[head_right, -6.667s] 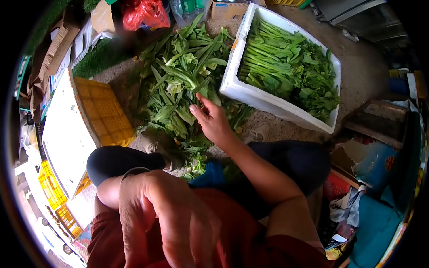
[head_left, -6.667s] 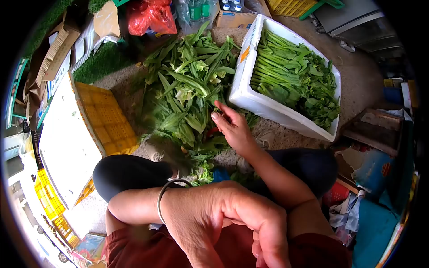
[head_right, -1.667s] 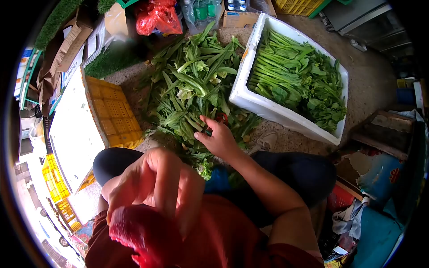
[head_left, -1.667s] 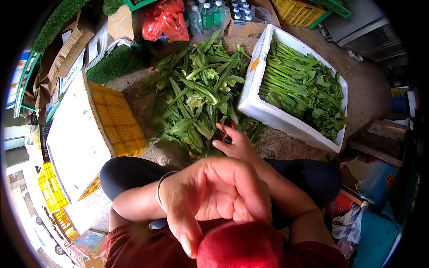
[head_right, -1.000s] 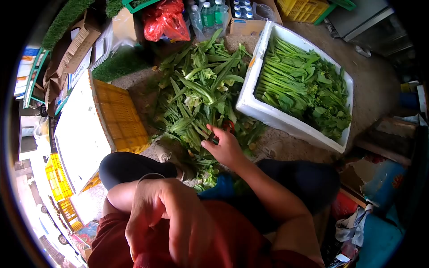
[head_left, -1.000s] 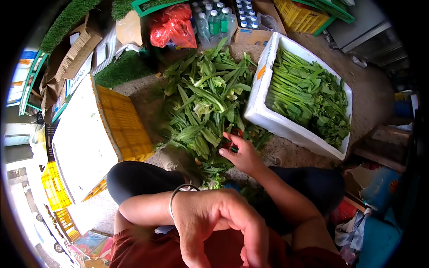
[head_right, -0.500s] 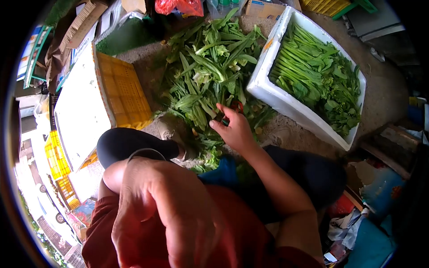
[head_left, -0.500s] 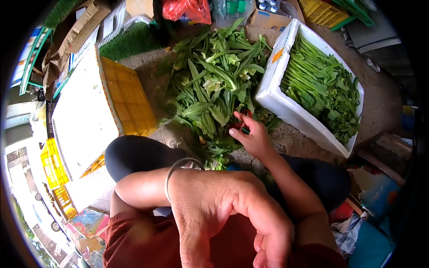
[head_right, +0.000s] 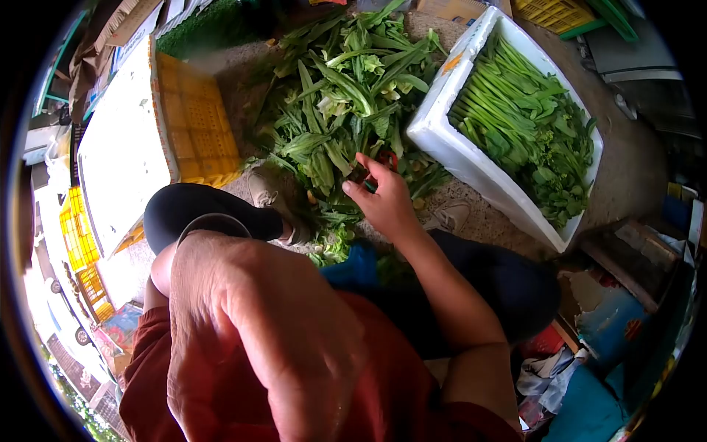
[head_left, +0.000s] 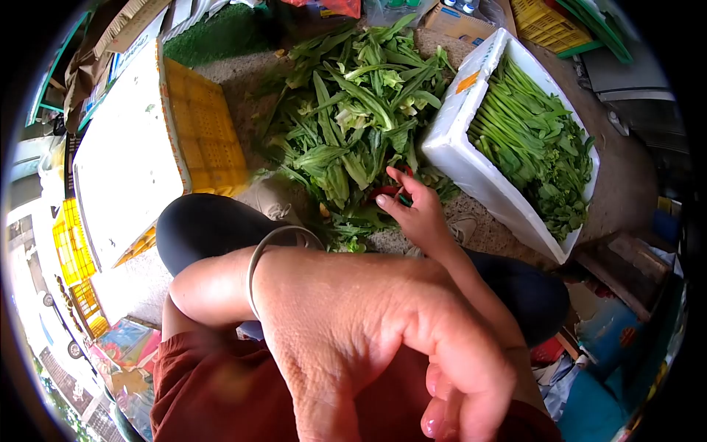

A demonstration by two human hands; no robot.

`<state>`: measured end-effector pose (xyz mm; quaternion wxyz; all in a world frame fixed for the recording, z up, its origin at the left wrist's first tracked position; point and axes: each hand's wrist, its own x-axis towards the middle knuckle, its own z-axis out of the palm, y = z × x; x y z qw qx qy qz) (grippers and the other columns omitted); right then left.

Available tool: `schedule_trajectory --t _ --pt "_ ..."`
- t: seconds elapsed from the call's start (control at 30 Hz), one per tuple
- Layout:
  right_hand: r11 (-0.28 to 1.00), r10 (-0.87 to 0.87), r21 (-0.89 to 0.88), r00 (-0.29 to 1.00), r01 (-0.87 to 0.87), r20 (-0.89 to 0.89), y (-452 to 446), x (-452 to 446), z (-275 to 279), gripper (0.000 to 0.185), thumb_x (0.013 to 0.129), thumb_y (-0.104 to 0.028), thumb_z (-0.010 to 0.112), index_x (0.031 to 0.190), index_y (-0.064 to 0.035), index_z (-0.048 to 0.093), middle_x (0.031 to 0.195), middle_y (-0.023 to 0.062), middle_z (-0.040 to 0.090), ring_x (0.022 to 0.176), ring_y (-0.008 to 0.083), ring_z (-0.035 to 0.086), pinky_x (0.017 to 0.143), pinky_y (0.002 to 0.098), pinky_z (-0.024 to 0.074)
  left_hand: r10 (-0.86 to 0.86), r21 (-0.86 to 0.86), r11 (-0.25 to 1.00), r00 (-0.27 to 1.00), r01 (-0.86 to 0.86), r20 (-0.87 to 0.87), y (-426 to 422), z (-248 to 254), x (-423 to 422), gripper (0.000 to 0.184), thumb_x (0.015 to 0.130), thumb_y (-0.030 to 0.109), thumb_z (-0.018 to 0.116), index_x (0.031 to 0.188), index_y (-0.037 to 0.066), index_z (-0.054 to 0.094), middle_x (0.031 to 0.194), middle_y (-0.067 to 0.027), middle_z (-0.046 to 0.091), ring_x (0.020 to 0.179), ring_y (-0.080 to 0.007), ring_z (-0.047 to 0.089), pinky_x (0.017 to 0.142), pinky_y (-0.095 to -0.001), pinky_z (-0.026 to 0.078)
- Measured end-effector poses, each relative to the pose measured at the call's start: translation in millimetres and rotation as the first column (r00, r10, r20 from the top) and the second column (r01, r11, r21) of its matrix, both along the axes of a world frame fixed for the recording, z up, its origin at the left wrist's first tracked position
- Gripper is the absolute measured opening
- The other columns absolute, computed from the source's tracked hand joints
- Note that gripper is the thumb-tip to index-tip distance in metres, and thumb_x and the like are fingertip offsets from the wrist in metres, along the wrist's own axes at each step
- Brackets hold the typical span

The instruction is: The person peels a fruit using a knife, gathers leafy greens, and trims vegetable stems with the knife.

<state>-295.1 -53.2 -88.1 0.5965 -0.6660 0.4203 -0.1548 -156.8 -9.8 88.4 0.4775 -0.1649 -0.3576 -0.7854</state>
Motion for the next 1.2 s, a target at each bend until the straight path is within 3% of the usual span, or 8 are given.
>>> schedule_trajectory --t 0.13,0.23,0.4,0.53,0.63,0.67,0.77,1.2 --pt "1.000 0.020 0.015 1.000 -0.020 -0.015 -0.8 0.8 -1.7 0.051 0.076 -0.019 0.066 0.117 0.0073 0.050 0.092 0.0131 0.061 0.079 0.0170 0.054 0.076 0.0288 0.0433 -0.021 -0.075 0.997 0.998 0.017 -0.061 -5.5 -4.1 -5.7 0.049 0.069 0.022 0.076 0.100 -0.008 0.053 0.086 -0.0203 0.057 0.074 -0.0391 0.056 0.061 -0.0419 0.046" --pt "1.000 -0.012 0.007 0.998 0.012 0.058 2.2 -2.4 -13.6 0.051 0.076 -0.020 0.066 0.117 0.0065 0.050 0.091 0.0133 0.061 0.079 0.0176 0.054 0.075 0.0292 0.0433 -0.003 -0.101 0.995 0.993 -0.009 -0.115 -8.3 -5.0 -6.7 0.050 0.069 0.026 0.076 0.099 -0.008 0.052 0.085 -0.0204 0.058 0.073 -0.0378 0.058 0.061 -0.0411 0.048" --pt "0.996 0.011 0.088 1.000 -0.012 0.016 -5.8 -0.5 12.1 0.054 0.076 -0.021 0.066 0.120 0.0057 0.048 0.092 0.0135 0.062 0.078 0.0160 0.055 0.074 0.0276 0.0441 0.032 0.133 0.991 0.999 -0.027 -0.035 3.0 -13.8 7.7 0.071 0.060 0.043 0.079 0.107 -0.004 0.052 0.098 -0.0148 0.060 0.087 -0.0232 0.059 0.075 -0.0322 0.047" --pt "0.999 0.028 -0.032 0.999 -0.028 -0.022 -2.5 4.2 14.1 0.056 0.077 -0.025 0.064 0.122 0.0040 0.047 0.093 0.0134 0.063 0.084 0.0159 0.059 0.076 0.0276 0.0452 0.130 0.308 0.946 0.989 -0.102 -0.070 -15.3 -40.1 7.4 0.065 0.066 0.037 0.075 0.108 -0.005 0.049 0.094 -0.0199 0.060 0.085 -0.0289 0.060 0.073 -0.0369 0.050" --pt "0.995 0.016 0.103 0.997 -0.009 -0.070 -4.9 3.4 -1.5 0.053 0.075 -0.034 0.063 0.117 -0.0019 0.052 0.090 0.0126 0.065 0.086 0.0198 0.062 0.077 0.0308 0.0461 0.148 0.514 0.820 0.960 -0.253 0.237 -19.1 -41.8 22.6 0.065 0.072 0.040 0.069 0.117 -0.001 0.045 0.104 -0.0150 0.059 0.084 -0.0222 0.061 0.077 -0.0324 0.048" --pt "0.999 -0.004 0.033 0.999 0.002 0.052 -3.8 1.1 -31.9 0.048 0.074 -0.035 0.063 0.108 -0.0017 0.055 0.086 0.0133 0.065 0.084 0.0220 0.063 0.074 0.0318 0.0461 0.169 0.512 0.811 0.951 -0.283 0.258 -21.2 -47.3 21.7 0.066 0.074 0.042 0.067 0.119 -0.001 0.045 0.103 -0.0146 0.060 0.081 -0.0215 0.060 0.075 -0.0319 0.048" --pt "0.997 -0.010 -0.079 0.997 0.015 0.070 -3.2 -0.8 -35.3 0.041 0.072 -0.033 0.064 0.097 -0.0008 0.057 0.081 0.0161 0.064 0.080 0.0264 0.063 0.070 0.0340 0.0454 0.199 0.491 0.803 0.929 -0.337 0.311 -26.0 -57.6 19.5 0.065 0.076 0.044 0.064 0.121 0.001 0.044 0.100 -0.0136 0.060 0.075 -0.0199 0.059 0.072 -0.0310 0.047" --pt "0.982 -0.011 -0.184 0.995 0.030 0.104 -1.6 -0.2 -7.9 0.038 0.076 -0.035 0.064 0.091 -0.0013 0.056 0.076 0.0139 0.062 0.074 0.0277 0.062 0.066 0.0347 0.0446 0.170 0.557 0.768 0.939 -0.316 0.299 -28.3 -64.7 19.3 0.045 0.076 0.032 0.067 0.107 0.004 0.050 0.095 -0.0121 0.060 0.076 -0.0210 0.060 0.071 -0.0332 0.049"
